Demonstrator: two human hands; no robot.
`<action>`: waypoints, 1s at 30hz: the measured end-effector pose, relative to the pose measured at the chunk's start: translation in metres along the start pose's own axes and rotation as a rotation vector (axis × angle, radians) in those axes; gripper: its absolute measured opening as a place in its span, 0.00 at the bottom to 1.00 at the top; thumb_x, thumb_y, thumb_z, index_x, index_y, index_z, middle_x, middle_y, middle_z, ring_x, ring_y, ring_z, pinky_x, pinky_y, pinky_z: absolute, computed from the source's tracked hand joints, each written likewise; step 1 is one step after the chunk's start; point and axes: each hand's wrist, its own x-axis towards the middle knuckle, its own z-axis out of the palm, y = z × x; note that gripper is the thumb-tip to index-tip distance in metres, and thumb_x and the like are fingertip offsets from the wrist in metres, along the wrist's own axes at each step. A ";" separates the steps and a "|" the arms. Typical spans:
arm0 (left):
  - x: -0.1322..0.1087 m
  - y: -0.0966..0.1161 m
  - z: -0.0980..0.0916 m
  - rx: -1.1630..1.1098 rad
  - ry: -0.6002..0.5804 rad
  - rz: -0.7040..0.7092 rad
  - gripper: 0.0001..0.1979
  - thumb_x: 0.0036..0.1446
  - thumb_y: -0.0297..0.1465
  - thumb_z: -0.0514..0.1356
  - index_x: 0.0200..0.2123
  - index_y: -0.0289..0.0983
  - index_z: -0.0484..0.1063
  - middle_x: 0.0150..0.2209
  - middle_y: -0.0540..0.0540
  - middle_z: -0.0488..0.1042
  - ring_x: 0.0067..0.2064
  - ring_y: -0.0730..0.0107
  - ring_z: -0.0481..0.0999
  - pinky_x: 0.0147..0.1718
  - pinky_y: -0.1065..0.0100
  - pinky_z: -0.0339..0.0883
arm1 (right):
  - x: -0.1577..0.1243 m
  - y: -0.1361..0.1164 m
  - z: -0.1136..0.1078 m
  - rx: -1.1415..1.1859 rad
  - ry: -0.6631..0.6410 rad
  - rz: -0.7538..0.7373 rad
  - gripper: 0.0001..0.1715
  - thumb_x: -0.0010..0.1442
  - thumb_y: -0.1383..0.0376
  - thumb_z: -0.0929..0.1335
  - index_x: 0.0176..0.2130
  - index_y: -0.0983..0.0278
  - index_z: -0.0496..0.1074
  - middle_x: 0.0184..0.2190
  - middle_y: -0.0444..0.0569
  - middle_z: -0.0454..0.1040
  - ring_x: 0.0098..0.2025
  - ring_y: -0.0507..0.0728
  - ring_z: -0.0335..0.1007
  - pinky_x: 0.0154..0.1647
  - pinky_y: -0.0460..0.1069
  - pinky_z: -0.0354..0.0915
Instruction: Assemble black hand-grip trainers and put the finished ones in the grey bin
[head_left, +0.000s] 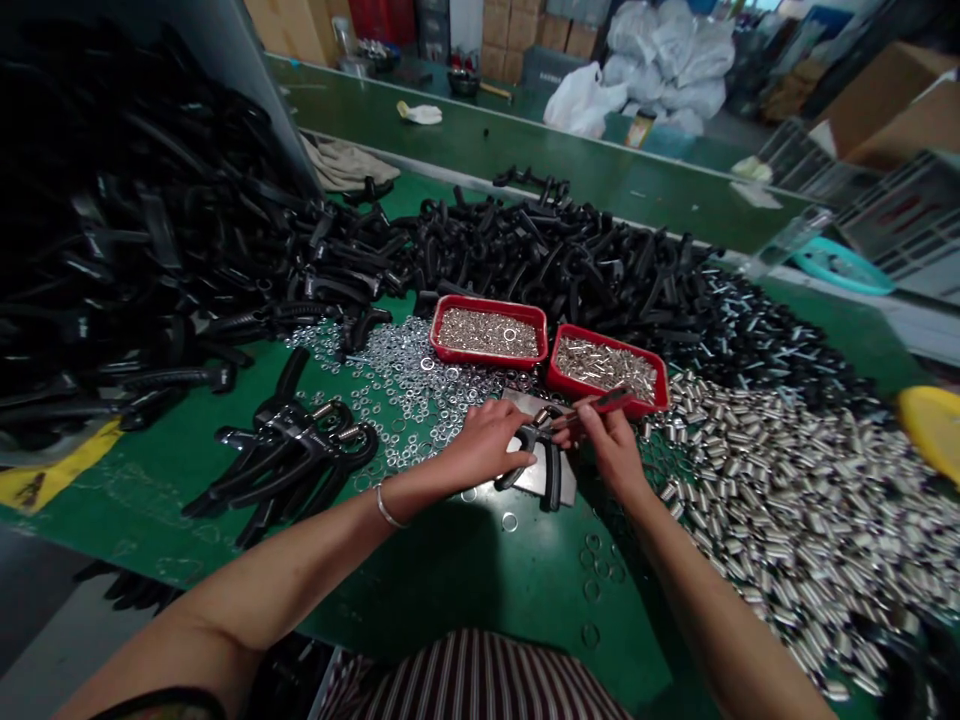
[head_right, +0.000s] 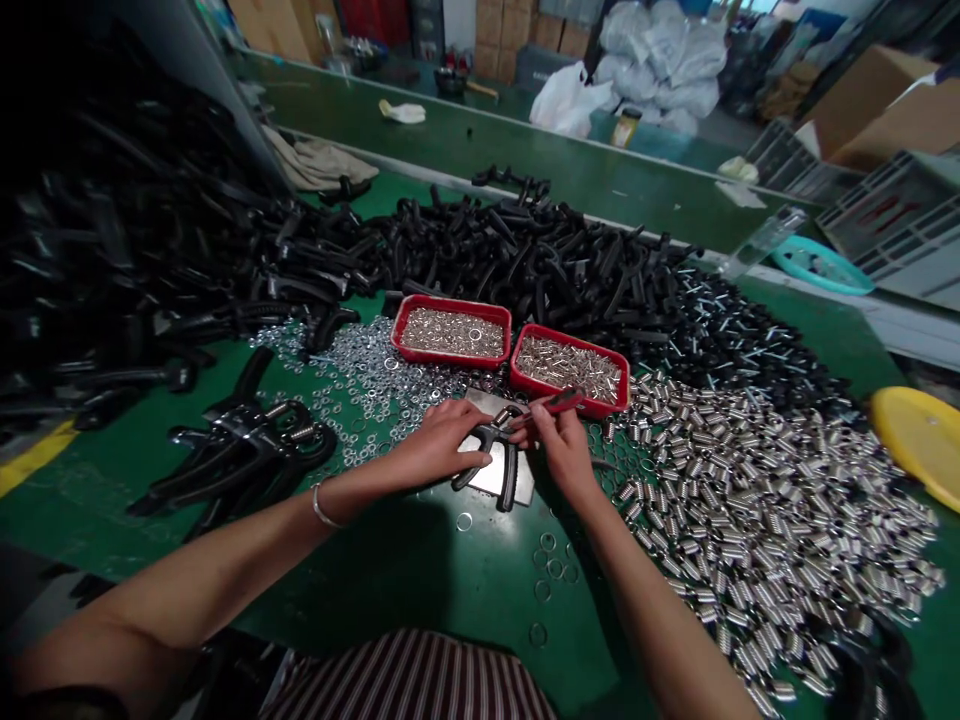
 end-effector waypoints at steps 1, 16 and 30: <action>0.000 0.001 -0.001 -0.004 -0.003 -0.001 0.25 0.57 0.42 0.64 0.57 0.45 0.68 0.53 0.43 0.68 0.57 0.48 0.64 0.55 0.51 0.57 | -0.002 0.004 0.002 -0.010 0.004 -0.010 0.18 0.64 0.49 0.67 0.44 0.58 0.64 0.35 0.48 0.80 0.30 0.57 0.78 0.31 0.52 0.74; -0.003 -0.006 0.007 -0.001 0.023 0.018 0.26 0.58 0.43 0.62 0.58 0.44 0.67 0.54 0.43 0.68 0.58 0.48 0.63 0.57 0.50 0.57 | -0.046 -0.037 -0.102 -1.318 0.243 -0.050 0.15 0.64 0.52 0.64 0.38 0.60 0.70 0.23 0.47 0.71 0.24 0.59 0.65 0.27 0.51 0.58; -0.007 0.008 0.010 0.151 0.116 0.106 0.26 0.63 0.43 0.59 0.61 0.43 0.65 0.57 0.41 0.67 0.59 0.49 0.62 0.57 0.51 0.54 | -0.123 0.020 -0.094 -1.275 0.115 -0.358 0.20 0.69 0.62 0.58 0.57 0.63 0.65 0.43 0.59 0.73 0.44 0.65 0.68 0.45 0.59 0.67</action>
